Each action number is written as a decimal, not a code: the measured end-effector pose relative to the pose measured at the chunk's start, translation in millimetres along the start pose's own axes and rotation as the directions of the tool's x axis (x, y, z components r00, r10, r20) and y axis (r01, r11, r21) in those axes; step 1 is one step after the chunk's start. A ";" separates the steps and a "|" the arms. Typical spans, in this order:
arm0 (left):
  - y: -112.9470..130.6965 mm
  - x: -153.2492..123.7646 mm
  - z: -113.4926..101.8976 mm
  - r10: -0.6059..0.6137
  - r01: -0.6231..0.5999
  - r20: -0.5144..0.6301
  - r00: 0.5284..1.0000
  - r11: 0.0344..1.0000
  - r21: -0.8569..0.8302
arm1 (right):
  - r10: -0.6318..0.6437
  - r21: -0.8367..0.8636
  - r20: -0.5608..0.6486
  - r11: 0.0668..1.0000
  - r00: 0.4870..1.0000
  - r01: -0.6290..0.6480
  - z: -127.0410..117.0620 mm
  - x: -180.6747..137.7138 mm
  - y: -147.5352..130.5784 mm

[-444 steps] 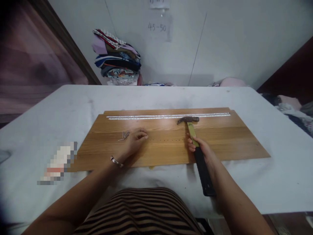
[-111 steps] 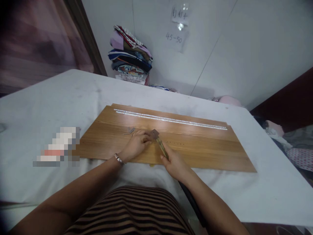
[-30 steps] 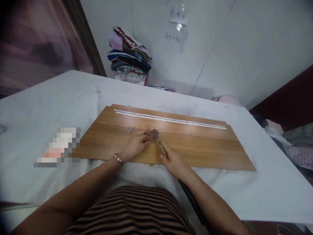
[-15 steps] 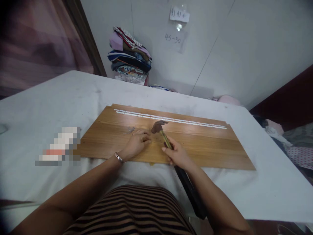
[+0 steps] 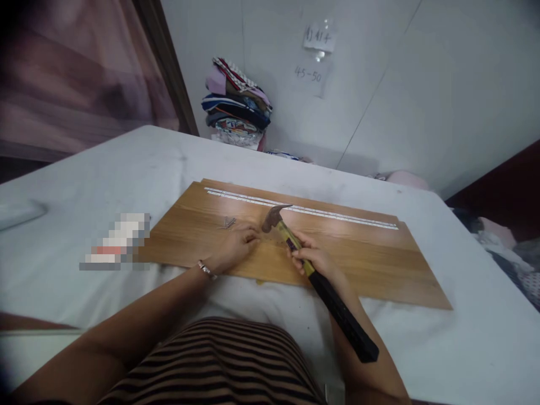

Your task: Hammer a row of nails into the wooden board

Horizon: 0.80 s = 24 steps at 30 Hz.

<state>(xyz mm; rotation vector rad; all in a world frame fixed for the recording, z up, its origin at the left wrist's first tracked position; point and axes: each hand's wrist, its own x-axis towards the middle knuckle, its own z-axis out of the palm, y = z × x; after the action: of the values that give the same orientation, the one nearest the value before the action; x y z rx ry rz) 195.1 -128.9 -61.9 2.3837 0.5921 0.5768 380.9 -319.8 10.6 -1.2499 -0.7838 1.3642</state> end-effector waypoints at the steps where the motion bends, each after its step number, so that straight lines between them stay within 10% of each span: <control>1: -1.1 -0.2 1.6 0.008 -0.008 -0.013 1.000 1.000 -0.005 | 0.007 0.026 -0.001 1.000 1.000 -0.007 -1.8 0.3 7.5; 24: 6.7 -0.4 -1.8 0.031 -0.027 -0.051 0.998 0.998 0.063 | 0.002 0.029 -0.086 1.000 0.996 0.000 16.3 -3.0 24.0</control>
<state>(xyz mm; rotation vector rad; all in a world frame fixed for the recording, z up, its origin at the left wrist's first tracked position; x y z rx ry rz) 195.7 -133.0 -56.4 2.4459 0.6075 0.6434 358.5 -324.6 -7.4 -1.2777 -0.7008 1.3091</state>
